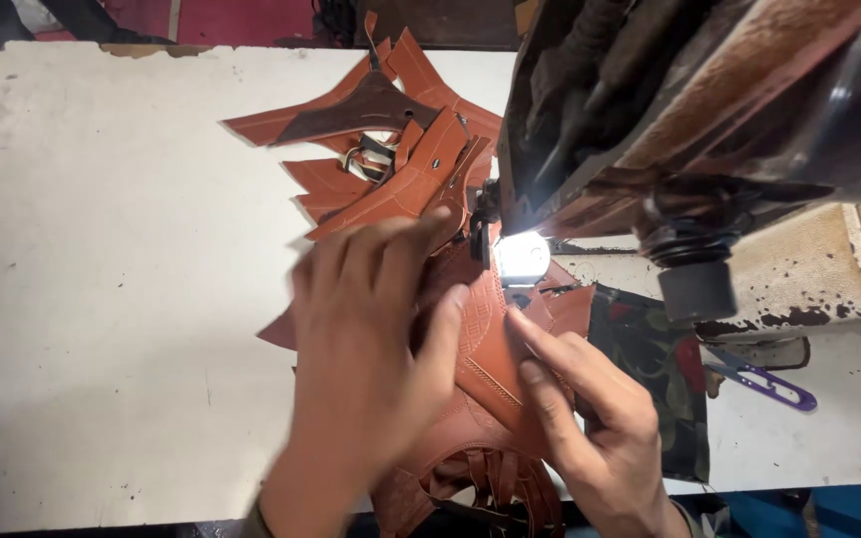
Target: Stitching together brown leather components for shoes using an industrial sewing machine.
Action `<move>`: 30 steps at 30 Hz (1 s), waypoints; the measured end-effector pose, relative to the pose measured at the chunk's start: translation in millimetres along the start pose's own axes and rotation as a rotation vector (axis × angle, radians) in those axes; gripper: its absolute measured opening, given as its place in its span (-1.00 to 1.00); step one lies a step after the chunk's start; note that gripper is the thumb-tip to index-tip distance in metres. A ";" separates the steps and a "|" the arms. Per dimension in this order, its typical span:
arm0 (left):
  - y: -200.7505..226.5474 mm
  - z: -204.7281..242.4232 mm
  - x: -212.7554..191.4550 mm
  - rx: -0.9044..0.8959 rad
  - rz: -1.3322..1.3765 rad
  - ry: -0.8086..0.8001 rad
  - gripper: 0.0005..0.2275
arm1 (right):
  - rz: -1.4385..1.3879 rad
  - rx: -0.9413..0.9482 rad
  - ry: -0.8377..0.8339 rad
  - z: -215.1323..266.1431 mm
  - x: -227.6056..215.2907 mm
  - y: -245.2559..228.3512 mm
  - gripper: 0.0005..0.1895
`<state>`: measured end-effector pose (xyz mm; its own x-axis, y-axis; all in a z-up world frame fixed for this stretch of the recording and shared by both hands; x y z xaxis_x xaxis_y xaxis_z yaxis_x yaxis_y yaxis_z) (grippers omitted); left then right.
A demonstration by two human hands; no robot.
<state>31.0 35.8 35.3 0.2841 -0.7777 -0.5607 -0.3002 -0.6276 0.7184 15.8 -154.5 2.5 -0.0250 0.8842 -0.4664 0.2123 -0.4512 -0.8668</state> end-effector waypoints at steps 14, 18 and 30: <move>-26.3 -56.4 48.9 -0.284 0.401 -0.291 -0.77 | 0.171 -0.162 0.032 -34.5 -12.8 -12.2 -0.28; -30.1 -59.7 50.6 -0.307 0.552 -0.222 -0.81 | 0.211 -0.142 -0.004 -52.8 -13.5 -10.0 -0.31; -22.5 -45.4 48.5 -0.287 0.364 0.192 -0.86 | 0.352 -0.003 -0.258 -101.3 -27.6 60.3 -0.37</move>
<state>92.9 13.8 10.6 0.3780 -0.9068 -0.1864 -0.1561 -0.2609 0.9527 128.2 -193.9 -19.0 -0.1936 0.6172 -0.7626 0.2545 -0.7191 -0.6466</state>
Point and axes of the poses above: each hand's wrist, its own z-axis away from the middle knuckle, its own x-axis out of the palm, y = z × x, the point moved 7 cm from there along -z, towards the middle knuckle
